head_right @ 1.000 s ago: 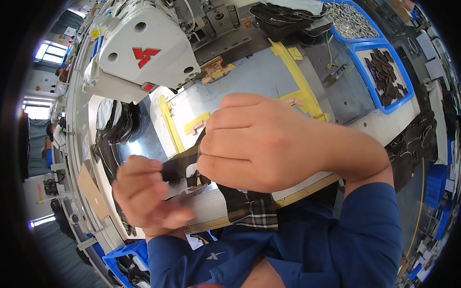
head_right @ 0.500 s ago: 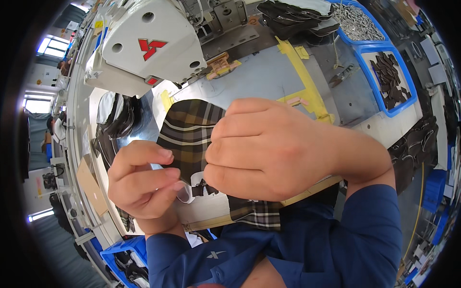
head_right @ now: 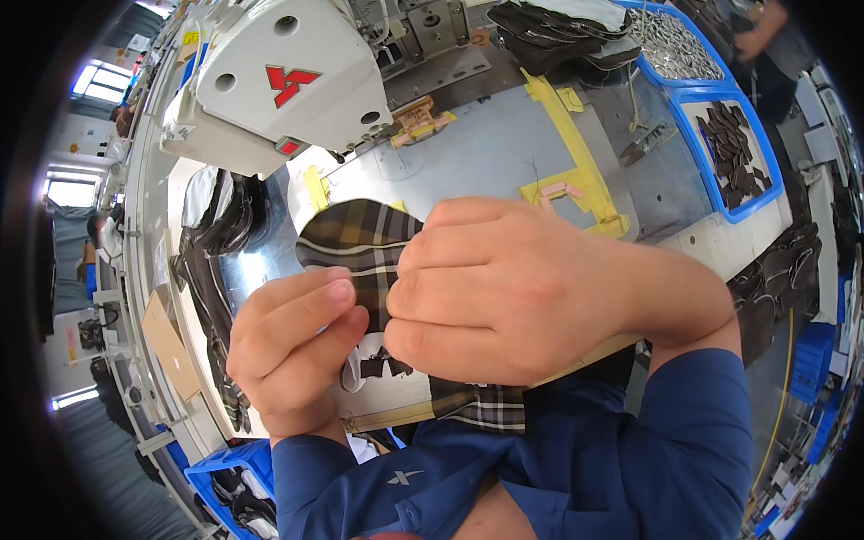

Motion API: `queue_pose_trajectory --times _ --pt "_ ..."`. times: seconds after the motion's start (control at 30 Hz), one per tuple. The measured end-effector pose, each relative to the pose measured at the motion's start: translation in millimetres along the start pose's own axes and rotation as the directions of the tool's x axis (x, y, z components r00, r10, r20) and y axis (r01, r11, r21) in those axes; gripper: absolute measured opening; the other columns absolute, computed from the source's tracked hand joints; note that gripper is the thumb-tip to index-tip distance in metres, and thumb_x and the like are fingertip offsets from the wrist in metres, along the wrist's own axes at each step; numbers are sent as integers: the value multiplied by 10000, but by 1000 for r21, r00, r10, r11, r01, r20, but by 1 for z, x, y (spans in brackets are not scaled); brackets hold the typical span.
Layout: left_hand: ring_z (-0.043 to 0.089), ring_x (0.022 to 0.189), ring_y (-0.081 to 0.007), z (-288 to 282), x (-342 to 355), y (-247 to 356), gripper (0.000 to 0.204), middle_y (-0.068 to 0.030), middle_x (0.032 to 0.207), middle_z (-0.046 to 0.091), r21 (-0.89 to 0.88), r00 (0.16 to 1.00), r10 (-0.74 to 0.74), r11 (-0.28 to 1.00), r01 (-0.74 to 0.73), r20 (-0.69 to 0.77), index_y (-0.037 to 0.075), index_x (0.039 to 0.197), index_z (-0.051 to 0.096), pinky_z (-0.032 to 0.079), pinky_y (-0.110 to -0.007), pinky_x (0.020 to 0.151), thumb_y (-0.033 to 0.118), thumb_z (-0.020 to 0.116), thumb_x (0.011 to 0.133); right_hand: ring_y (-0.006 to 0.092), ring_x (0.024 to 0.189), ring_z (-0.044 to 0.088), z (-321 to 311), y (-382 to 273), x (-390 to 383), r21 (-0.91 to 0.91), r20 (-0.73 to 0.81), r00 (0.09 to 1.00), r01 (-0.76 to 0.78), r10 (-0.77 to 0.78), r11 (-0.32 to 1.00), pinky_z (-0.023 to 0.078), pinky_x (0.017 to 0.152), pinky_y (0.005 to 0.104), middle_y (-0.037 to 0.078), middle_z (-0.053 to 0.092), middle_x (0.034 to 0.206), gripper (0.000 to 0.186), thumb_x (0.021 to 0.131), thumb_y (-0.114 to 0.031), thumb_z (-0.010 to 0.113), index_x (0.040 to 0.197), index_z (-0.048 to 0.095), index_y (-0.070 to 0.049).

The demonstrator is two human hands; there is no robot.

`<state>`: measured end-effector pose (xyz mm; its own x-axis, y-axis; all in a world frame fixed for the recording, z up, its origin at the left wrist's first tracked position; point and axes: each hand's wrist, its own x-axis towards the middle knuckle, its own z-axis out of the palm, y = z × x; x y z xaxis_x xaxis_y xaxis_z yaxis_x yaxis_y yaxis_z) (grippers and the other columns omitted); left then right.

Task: The person operates an industrial sewing machine to stitch a zipper onto a small fabric pouch. They repeatedly align the zipper, sew along the edge, and then flip the pouch to sew the opposite side. The person handles the pouches one at a time, moving finished items aside and picking up new ones from a pile.

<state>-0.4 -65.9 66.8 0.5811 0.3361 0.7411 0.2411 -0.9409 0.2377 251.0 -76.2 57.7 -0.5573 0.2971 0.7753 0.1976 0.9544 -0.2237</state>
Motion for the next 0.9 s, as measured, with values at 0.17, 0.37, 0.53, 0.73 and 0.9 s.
queue_pose_trajectory --times 0.17,0.37,0.53,0.73,0.9 --pt "776 896 -277 0 2 -8 138 -134 1103 759 -168 1000 14 986 -9 26 17 893 762 614 -332 661 22 811 765 230 839 670 -6 -5 2 29 37 999 -32 31 999 532 733 354 59 662 913 158 840 -150 749 930 687 -37" --pt "770 796 -278 6 3 0 127 -105 1022 774 -183 999 -24 983 17 -38 49 786 726 627 -337 649 5 837 741 231 846 675 -9 -6 4 35 65 997 -45 42 998 539 748 357 60 663 911 152 850 -145 748 939 695 -34" --pt "769 773 -288 14 -3 -1 100 -125 976 779 -357 994 -91 932 66 -54 41 810 749 631 -354 667 56 847 796 232 834 675 -9 -6 2 38 39 999 -31 29 999 542 731 358 68 659 908 148 839 -132 744 928 696 -23" --pt "773 925 -332 18 -1 -22 420 -239 1095 757 -633 999 35 773 -30 -5 -78 1088 774 637 -384 768 322 783 961 245 796 685 -11 -1 2 -48 -50 998 21 -23 999 493 638 349 94 717 922 118 848 -132 736 910 728 -33" --pt "767 970 -332 24 -12 -17 462 -202 1127 755 -497 998 57 865 -66 -34 -47 1131 765 621 -376 784 362 828 926 237 778 678 -10 -3 1 -76 -74 997 21 -27 997 485 633 339 90 715 907 108 843 -127 730 897 731 -34"
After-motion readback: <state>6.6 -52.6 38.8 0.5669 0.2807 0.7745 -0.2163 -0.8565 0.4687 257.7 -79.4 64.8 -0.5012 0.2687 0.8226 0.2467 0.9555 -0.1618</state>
